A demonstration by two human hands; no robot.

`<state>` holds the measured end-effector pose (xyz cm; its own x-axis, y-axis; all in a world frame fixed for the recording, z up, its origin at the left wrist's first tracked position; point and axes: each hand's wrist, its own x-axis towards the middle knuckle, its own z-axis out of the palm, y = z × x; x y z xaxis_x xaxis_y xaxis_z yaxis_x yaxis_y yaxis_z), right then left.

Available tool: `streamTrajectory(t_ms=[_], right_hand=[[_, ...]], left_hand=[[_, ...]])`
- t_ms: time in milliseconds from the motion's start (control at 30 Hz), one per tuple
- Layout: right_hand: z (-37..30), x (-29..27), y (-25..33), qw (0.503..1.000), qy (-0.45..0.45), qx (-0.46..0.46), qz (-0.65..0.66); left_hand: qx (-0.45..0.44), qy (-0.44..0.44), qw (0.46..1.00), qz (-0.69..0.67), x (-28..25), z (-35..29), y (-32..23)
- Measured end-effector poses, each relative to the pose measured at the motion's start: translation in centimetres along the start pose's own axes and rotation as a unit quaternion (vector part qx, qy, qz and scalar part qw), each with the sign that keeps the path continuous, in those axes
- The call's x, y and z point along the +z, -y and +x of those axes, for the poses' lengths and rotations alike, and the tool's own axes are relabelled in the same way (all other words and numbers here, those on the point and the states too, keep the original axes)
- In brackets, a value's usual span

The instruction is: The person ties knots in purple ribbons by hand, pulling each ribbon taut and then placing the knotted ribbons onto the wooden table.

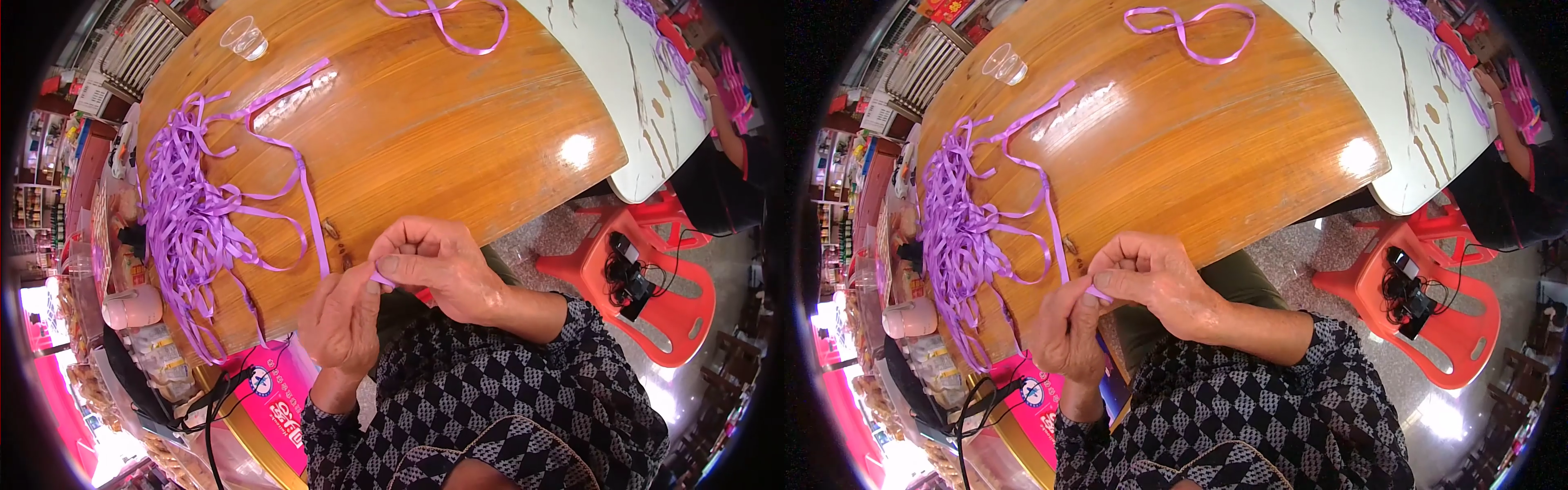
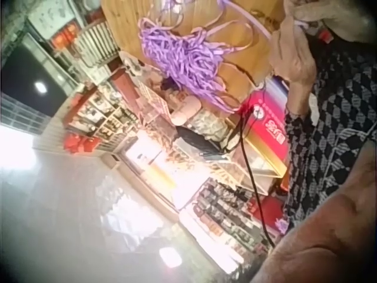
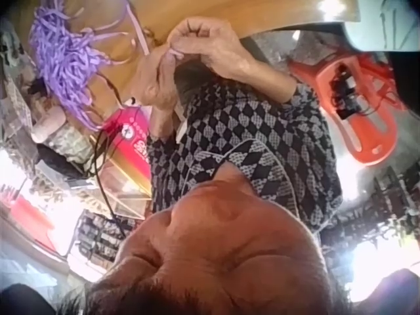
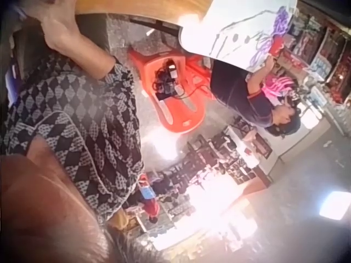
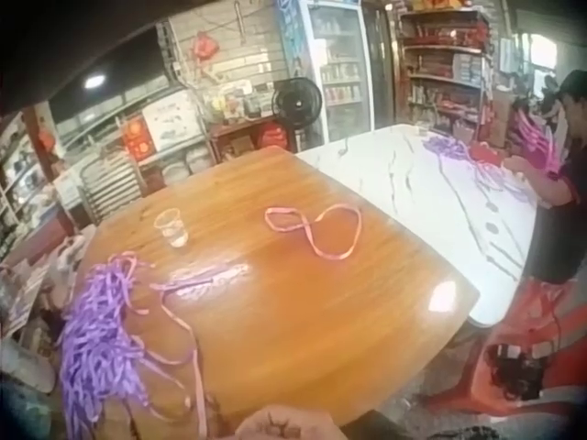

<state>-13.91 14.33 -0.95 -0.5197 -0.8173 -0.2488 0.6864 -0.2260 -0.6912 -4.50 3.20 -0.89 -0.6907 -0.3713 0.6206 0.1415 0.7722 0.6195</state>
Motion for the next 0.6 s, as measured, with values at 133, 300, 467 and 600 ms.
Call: streamTrajectory(t_ms=[133, 300, 467, 600], right_hand=[[-0.3, -0.7, -0.1, 0.996, 0.028, -0.057, -0.062], [-0.1, -2.2, -0.8, 0.992, 0.06, -0.08, -0.082], [-0.3, -2.0, -0.4, 0.989, 0.115, -0.088, -0.033], [-0.6, -2.0, -0.2, 0.941, 0.072, -0.177, -0.278]], left_hand=[[-0.281, 0.119, 0.946, -0.111, -1.7, 0.2, -0.8], [-0.492, 0.178, 0.747, -0.411, -2.1, 1.5, -0.2], [-0.513, 0.128, 0.71, -0.466, -1.8, 1.4, -0.3], [-0.493, 0.089, 0.746, -0.439, -1.4, 1.0, -0.7]])
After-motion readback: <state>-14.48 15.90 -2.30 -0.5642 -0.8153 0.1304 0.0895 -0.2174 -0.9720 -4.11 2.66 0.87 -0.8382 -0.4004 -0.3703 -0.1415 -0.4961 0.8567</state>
